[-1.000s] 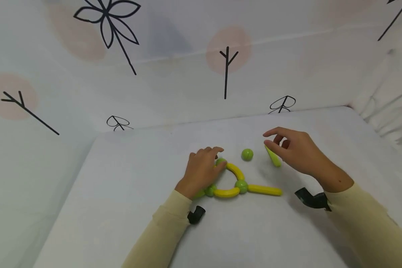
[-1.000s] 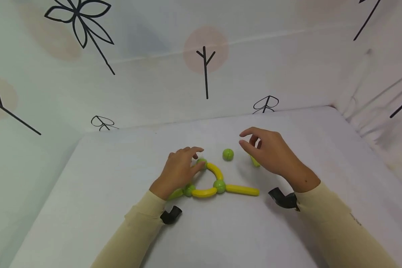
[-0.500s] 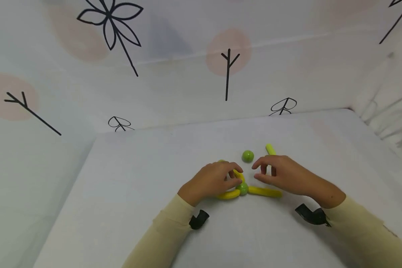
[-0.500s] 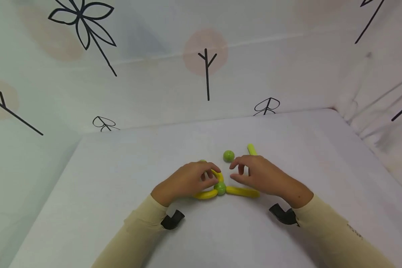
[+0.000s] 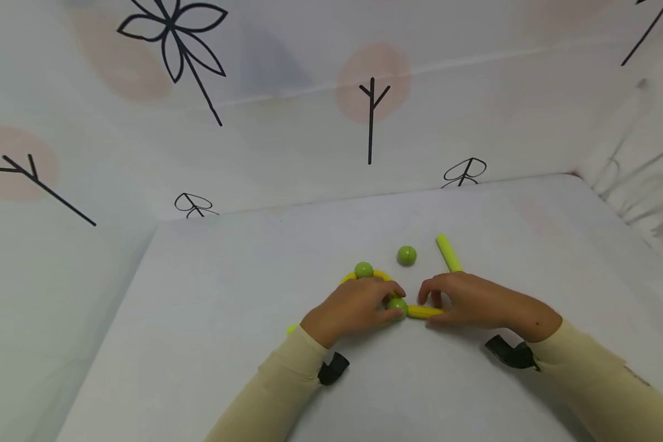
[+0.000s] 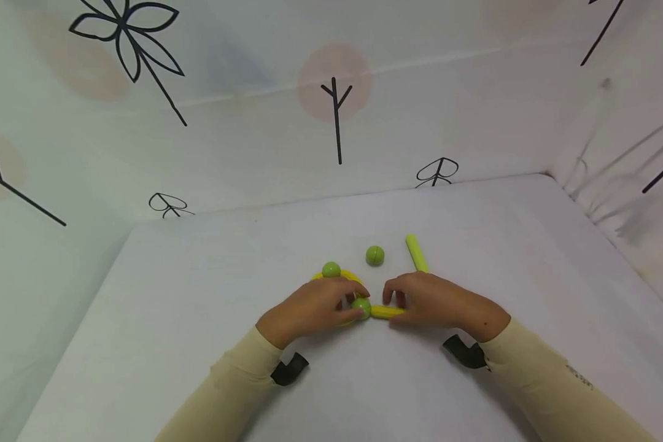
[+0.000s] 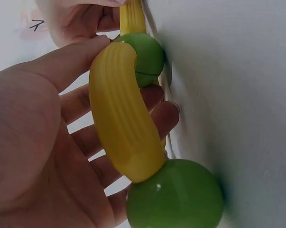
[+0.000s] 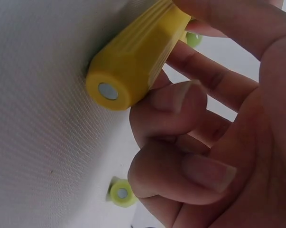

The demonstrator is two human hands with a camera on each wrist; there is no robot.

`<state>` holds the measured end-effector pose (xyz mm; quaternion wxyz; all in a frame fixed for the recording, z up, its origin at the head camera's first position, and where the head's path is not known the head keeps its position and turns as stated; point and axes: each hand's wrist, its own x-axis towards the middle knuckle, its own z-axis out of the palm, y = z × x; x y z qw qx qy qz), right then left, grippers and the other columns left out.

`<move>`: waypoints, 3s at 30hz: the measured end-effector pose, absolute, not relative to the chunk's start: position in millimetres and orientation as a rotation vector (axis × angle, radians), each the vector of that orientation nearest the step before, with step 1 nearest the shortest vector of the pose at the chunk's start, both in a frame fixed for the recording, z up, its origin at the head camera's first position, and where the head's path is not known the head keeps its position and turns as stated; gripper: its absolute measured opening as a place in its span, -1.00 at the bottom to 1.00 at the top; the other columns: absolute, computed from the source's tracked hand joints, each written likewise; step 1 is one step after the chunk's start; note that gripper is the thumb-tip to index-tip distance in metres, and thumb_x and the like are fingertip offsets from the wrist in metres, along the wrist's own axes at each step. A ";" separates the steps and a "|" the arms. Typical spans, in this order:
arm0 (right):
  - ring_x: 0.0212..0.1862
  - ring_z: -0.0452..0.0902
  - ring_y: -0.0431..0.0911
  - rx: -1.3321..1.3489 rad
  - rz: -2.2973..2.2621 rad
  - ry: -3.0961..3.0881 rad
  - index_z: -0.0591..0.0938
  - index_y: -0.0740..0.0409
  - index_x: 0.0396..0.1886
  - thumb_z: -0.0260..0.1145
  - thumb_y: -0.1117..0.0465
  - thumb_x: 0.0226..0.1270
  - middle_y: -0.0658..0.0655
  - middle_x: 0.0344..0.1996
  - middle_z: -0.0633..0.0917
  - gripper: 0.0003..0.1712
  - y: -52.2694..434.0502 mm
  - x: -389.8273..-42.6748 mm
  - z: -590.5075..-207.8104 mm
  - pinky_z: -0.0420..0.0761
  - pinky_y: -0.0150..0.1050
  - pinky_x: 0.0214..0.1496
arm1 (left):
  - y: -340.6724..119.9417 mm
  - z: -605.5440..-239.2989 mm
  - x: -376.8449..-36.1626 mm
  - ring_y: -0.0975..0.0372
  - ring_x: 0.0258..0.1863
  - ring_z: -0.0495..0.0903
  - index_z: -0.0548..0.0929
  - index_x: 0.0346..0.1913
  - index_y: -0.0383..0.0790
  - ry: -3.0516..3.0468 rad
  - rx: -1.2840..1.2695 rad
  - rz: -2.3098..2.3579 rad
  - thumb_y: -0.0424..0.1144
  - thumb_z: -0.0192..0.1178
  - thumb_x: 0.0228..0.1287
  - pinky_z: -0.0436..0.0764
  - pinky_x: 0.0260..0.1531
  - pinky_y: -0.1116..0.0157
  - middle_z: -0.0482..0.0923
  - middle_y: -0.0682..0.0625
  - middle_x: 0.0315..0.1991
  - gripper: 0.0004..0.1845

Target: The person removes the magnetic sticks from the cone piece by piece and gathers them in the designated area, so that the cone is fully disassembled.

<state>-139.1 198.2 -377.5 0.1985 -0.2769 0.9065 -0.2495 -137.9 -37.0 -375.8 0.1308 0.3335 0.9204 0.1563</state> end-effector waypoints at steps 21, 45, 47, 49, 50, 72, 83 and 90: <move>-0.37 0.42 -0.29 -0.829 -0.796 2.405 0.60 -0.11 -0.33 0.48 0.11 0.23 -0.18 -0.46 0.56 -0.82 202.7 -143.7 -383.2 0.44 -0.40 -0.30 | -31.0 -376.8 -133.2 0.44 -0.38 0.48 0.74 0.00 0.05 2.747 0.914 0.460 -0.03 0.36 0.30 0.46 -0.32 0.50 0.69 0.25 -0.23 -0.75; -0.47 0.51 -0.13 -0.451 -0.991 2.686 0.41 0.19 0.16 0.19 0.11 0.53 0.19 -0.20 0.65 -0.65 220.9 -160.2 -372.6 0.52 -0.29 -0.45 | -30.0 -376.4 -132.1 0.45 -0.40 0.48 0.76 -0.04 0.06 2.770 0.899 0.474 -0.06 0.38 0.27 0.45 -0.36 0.51 0.69 0.26 -0.29 -0.77; -0.40 0.56 -0.11 -0.382 -0.990 2.739 0.37 0.25 0.22 0.17 0.13 0.54 0.26 -0.14 0.64 -0.58 223.7 -163.6 -373.5 0.57 -0.28 -0.40 | -30.0 -376.3 -131.9 0.45 -0.40 0.48 0.75 -0.03 0.06 2.768 0.899 0.478 -0.06 0.38 0.27 0.45 -0.36 0.51 0.69 0.26 -0.28 -0.77; -0.33 0.61 -0.09 -0.307 -0.984 2.770 0.33 0.28 0.28 0.17 0.13 0.53 0.32 -0.09 0.63 -0.52 227.6 -167.1 -375.5 0.60 -0.26 -0.34 | -30.0 -376.3 -131.7 0.45 -0.39 0.48 0.75 -0.03 0.06 2.768 0.901 0.480 -0.06 0.37 0.28 0.45 -0.35 0.52 0.70 0.26 -0.27 -0.77; -0.31 0.62 -0.08 -0.278 -0.984 2.780 0.31 0.30 0.31 0.16 0.14 0.52 0.35 -0.06 0.62 -0.48 229.8 -168.7 -376.8 0.61 -0.24 -0.32 | -29.9 -376.4 -131.7 0.45 -0.38 0.48 0.75 -0.03 0.05 2.766 0.903 0.482 -0.07 0.37 0.28 0.45 -0.34 0.52 0.70 0.25 -0.26 -0.77; -0.37 0.57 -0.09 -0.117 -0.828 2.735 0.23 0.24 0.46 0.17 0.13 0.50 0.38 -0.12 0.61 -0.35 254.0 -185.0 -391.8 0.54 -0.25 -0.38 | -30.7 -376.0 -131.5 0.46 -0.30 0.52 0.75 -0.02 0.06 2.770 0.894 0.469 -0.06 0.37 0.28 0.48 -0.28 0.53 0.71 0.24 -0.13 -0.77; -0.40 0.54 -0.09 -0.168 -0.776 2.744 0.30 0.28 0.40 0.19 0.12 0.47 0.31 -0.23 0.64 -0.39 253.4 -182.9 -392.2 0.51 -0.24 -0.42 | -30.7 -375.6 -131.4 0.46 -0.32 0.51 0.75 -0.03 0.06 2.763 0.889 0.492 -0.06 0.37 0.28 0.47 -0.29 0.51 0.71 0.24 -0.17 -0.77; -0.40 0.53 -0.08 -0.159 -0.762 2.746 0.32 0.28 0.38 0.17 0.09 0.48 0.30 -0.25 0.64 -0.40 250.9 -183.6 -390.9 0.51 -0.24 -0.43 | -32.4 -374.7 -130.8 0.46 -0.31 0.52 0.74 -0.02 0.07 2.771 0.887 0.482 -0.05 0.36 0.29 0.47 -0.28 0.52 0.70 0.25 -0.17 -0.77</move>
